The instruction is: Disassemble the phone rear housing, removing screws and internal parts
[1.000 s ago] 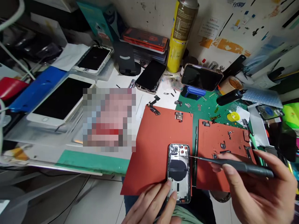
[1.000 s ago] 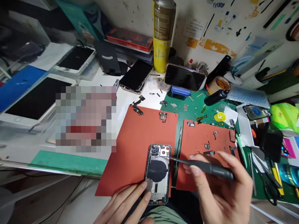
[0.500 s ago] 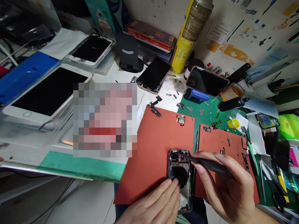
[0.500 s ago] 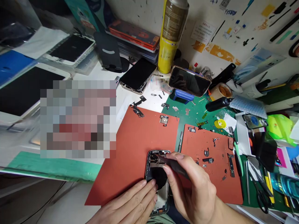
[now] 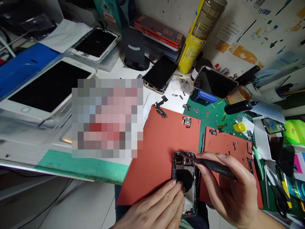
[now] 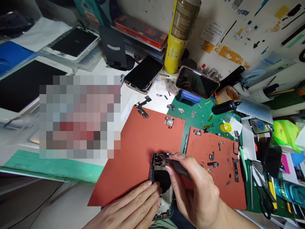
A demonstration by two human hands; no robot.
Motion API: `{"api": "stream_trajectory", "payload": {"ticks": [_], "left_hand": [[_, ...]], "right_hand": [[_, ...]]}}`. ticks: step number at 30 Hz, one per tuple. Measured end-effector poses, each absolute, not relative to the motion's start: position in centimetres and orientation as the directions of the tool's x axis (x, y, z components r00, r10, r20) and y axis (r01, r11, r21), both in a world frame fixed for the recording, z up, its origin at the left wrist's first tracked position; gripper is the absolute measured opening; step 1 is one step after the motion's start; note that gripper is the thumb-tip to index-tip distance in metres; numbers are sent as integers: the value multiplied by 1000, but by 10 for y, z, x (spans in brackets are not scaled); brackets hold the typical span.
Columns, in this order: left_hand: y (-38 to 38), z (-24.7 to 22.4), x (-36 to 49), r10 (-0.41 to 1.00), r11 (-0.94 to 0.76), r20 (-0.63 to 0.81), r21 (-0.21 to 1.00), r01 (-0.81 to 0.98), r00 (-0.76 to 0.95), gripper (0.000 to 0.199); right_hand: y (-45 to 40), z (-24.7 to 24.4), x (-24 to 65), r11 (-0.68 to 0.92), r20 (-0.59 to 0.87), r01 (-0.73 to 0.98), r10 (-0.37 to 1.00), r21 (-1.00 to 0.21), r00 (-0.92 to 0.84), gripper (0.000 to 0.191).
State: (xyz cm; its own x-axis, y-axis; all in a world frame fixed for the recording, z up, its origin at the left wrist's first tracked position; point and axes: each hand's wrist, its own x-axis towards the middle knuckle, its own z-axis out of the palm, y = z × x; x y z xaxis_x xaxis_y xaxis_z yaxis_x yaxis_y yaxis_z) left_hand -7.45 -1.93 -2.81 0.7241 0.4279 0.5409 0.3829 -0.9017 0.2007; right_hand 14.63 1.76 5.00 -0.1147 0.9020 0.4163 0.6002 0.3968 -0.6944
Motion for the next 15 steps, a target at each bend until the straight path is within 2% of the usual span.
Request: {"api": "stream_trajectory", "payload": {"ticks": [9, 11, 15], "left_hand": [[-21, -29, -75, 439, -897, 544, 222, 382, 715, 22], [-22, -30, -76, 440, -897, 541, 215, 387, 717, 23], [-22, -27, -77, 417, -906, 547, 189, 377, 726, 28]], "right_hand": [[18, 52, 146, 375, 395, 624, 911, -685, -114, 48], [18, 52, 146, 385, 404, 655, 905, -650, -131, 47], [22, 55, 148, 461, 469, 714, 858, -527, -207, 61]]}}
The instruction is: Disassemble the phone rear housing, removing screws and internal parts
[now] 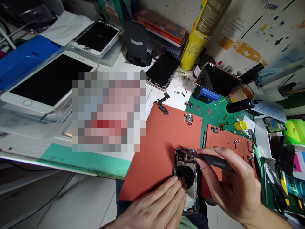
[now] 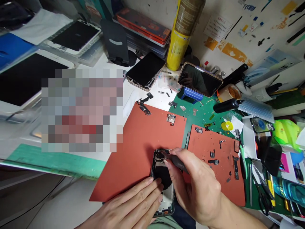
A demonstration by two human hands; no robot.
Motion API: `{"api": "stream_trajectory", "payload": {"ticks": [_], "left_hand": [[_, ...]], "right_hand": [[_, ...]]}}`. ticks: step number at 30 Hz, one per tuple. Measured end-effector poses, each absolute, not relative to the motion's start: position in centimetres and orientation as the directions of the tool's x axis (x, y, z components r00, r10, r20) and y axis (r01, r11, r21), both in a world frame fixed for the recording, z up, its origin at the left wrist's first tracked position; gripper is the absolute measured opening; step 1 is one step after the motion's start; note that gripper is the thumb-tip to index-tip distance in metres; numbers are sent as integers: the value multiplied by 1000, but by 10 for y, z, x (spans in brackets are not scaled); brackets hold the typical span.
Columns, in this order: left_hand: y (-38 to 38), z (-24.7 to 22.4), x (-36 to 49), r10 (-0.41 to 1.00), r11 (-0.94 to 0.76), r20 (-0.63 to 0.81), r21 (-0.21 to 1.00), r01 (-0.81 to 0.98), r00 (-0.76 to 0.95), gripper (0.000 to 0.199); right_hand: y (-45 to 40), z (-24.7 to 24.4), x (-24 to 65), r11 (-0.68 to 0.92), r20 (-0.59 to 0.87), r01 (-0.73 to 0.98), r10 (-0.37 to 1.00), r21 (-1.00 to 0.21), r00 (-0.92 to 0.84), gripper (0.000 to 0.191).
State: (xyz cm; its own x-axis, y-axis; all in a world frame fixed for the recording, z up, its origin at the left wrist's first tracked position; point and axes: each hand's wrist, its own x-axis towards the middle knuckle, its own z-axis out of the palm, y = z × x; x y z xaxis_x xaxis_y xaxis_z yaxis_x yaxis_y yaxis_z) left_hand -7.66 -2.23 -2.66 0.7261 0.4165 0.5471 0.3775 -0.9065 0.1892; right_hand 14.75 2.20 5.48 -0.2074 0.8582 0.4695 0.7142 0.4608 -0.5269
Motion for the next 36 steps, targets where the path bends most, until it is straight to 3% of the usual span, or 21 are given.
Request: {"api": "stream_trajectory", "payload": {"ticks": [5, 9, 13, 15, 19, 23, 26, 36], "left_hand": [[-19, -10, -77, 445, -895, 539, 229, 384, 715, 30], [-16, 2, -76, 482, -876, 519, 275, 396, 706, 31], [-15, 5, -74, 464, -886, 536, 262, 384, 705, 33], [-16, 3, -75, 452, -892, 542, 249, 378, 709, 34], [-22, -9, -79, 426, -902, 545, 201, 381, 722, 39], [-25, -20, -82, 409, -909, 535, 170, 380, 739, 40], [-26, -23, -83, 413, -907, 531, 170, 385, 740, 39], [-20, -17, -80, 432, -900, 548, 210, 382, 716, 32]], "right_hand": [[37, 78, 153, 528, 333, 718, 848, -453, -413, 57], [57, 94, 153, 537, 207, 717, 841, -445, -501, 31], [73, 96, 149, 545, 266, 800, 834, -252, -484, 12], [76, 97, 147, 557, 245, 795, 828, -241, -505, 10], [73, 100, 147, 611, 157, 714, 786, -341, -598, 12], [67, 98, 149, 650, 237, 715, 760, -258, -605, 8], [65, 96, 148, 679, 226, 669, 733, -304, -642, 11], [61, 89, 151, 704, 296, 653, 710, -279, -639, 15]]}}
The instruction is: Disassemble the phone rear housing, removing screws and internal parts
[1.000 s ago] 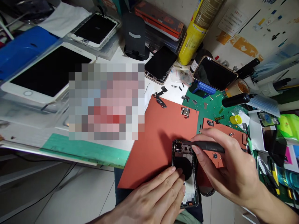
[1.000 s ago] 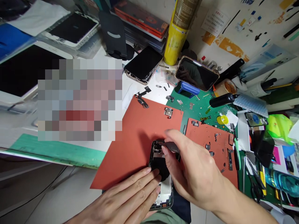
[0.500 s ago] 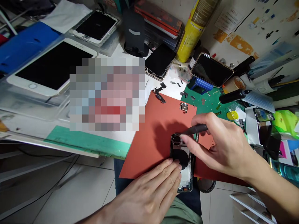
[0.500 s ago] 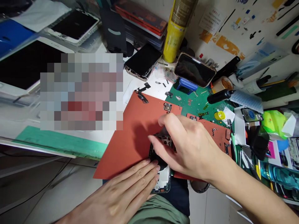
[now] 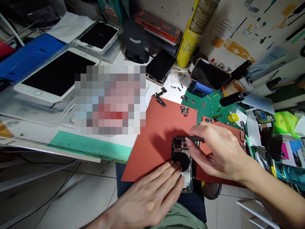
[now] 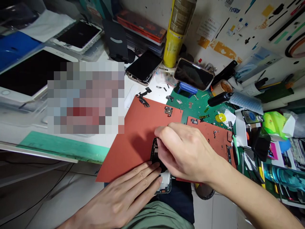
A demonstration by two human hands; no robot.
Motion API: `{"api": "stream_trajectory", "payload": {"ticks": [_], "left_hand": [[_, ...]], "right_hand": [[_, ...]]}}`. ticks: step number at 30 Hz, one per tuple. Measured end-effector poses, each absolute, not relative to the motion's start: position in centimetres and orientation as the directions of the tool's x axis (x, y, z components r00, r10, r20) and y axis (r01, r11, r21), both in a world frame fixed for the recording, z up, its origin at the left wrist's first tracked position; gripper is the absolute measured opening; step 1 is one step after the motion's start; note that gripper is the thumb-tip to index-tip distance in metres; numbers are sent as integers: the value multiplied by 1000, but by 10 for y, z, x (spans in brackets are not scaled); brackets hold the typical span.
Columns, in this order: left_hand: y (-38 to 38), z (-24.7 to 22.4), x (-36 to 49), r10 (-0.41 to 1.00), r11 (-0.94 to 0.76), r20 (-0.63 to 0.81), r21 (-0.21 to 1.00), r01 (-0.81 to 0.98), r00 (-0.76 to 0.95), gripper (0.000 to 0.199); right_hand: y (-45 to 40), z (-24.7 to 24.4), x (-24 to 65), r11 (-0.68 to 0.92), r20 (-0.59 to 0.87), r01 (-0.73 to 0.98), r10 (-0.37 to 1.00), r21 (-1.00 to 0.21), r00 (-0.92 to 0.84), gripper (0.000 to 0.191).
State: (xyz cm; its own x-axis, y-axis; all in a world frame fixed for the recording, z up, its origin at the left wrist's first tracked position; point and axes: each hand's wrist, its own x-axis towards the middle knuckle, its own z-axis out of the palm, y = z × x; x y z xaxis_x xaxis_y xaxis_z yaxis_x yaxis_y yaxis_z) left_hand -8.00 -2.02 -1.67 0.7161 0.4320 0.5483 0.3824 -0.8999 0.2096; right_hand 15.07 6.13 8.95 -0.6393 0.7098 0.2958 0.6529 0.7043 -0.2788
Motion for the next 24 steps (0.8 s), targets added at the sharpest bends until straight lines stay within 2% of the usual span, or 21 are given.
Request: {"api": "stream_trajectory", "payload": {"ticks": [5, 24], "left_hand": [[-21, -17, -81, 435, -899, 525, 213, 382, 732, 32], [-21, -10, -81, 406, -911, 499, 157, 381, 765, 33]], "right_hand": [[58, 86, 152, 691, 321, 676, 721, -256, -615, 14], [49, 74, 153, 636, 376, 708, 764, -306, -524, 20]]}}
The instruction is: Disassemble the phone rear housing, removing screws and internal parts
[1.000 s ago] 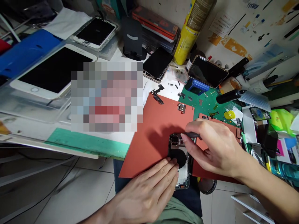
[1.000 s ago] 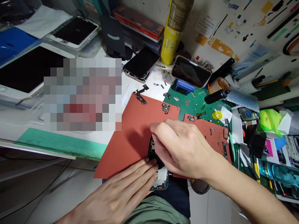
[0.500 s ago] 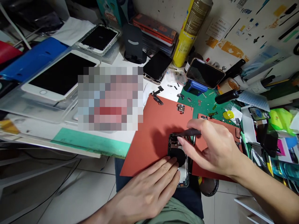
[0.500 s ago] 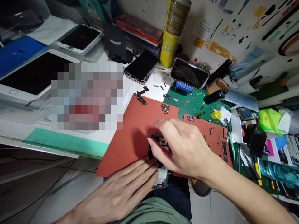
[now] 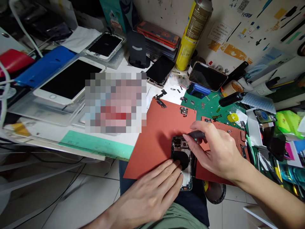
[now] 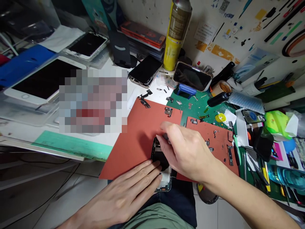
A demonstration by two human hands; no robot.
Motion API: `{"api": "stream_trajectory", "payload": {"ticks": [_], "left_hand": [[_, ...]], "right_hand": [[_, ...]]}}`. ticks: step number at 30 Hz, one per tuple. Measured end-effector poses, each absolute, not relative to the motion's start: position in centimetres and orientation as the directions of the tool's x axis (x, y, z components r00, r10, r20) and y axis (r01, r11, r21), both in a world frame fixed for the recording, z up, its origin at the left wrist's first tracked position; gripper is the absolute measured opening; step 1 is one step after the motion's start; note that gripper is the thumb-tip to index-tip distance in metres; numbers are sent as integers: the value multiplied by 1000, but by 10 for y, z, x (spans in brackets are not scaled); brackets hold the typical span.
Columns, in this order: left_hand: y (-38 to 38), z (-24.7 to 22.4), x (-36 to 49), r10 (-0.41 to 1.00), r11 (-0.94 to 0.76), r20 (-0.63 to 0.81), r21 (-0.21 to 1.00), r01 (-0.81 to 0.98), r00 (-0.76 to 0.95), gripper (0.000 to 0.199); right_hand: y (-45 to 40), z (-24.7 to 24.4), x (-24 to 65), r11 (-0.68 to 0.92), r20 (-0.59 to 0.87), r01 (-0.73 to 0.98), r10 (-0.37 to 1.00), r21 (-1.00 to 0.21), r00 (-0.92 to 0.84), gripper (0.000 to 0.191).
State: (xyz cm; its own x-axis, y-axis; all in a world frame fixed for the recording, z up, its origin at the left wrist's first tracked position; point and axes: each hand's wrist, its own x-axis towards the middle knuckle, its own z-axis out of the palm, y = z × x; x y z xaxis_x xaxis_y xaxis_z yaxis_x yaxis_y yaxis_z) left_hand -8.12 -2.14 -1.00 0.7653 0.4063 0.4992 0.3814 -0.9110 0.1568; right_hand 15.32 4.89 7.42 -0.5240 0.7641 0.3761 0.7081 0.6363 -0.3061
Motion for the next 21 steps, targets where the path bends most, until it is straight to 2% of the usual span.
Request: {"api": "stream_trajectory", "payload": {"ticks": [5, 7, 9, 11, 14, 17, 21], "left_hand": [[-24, -12, -80, 420, -907, 470, 182, 381, 776, 30], [-25, -12, -80, 426, -904, 476, 190, 383, 769, 30], [-25, -9, -81, 438, -899, 487, 220, 379, 755, 36], [-22, -5, -81, 487, -873, 518, 302, 383, 703, 37], [-11, 4, -76, 683, -730, 532, 514, 451, 501, 20], [8, 13, -63, 847, -528, 393, 708, 469, 359, 14], [31, 22, -37, 867, -442, 258, 792, 421, 425, 11]], "right_hand": [[41, 74, 160, 532, 432, 752, 827, -390, -361, 22], [35, 74, 165, 435, 441, 758, 871, -486, -218, 24], [27, 71, 171, 286, 389, 723, 921, -629, -26, 26], [19, 66, 177, 127, 287, 612, 943, -780, 169, 27], [6, 57, 186, -27, 112, 347, 921, -937, 373, 29], [-6, 50, 193, -95, -46, 88, 892, -992, 449, 34], [-17, 46, 200, -119, -145, -84, 857, -989, 494, 44]]}}
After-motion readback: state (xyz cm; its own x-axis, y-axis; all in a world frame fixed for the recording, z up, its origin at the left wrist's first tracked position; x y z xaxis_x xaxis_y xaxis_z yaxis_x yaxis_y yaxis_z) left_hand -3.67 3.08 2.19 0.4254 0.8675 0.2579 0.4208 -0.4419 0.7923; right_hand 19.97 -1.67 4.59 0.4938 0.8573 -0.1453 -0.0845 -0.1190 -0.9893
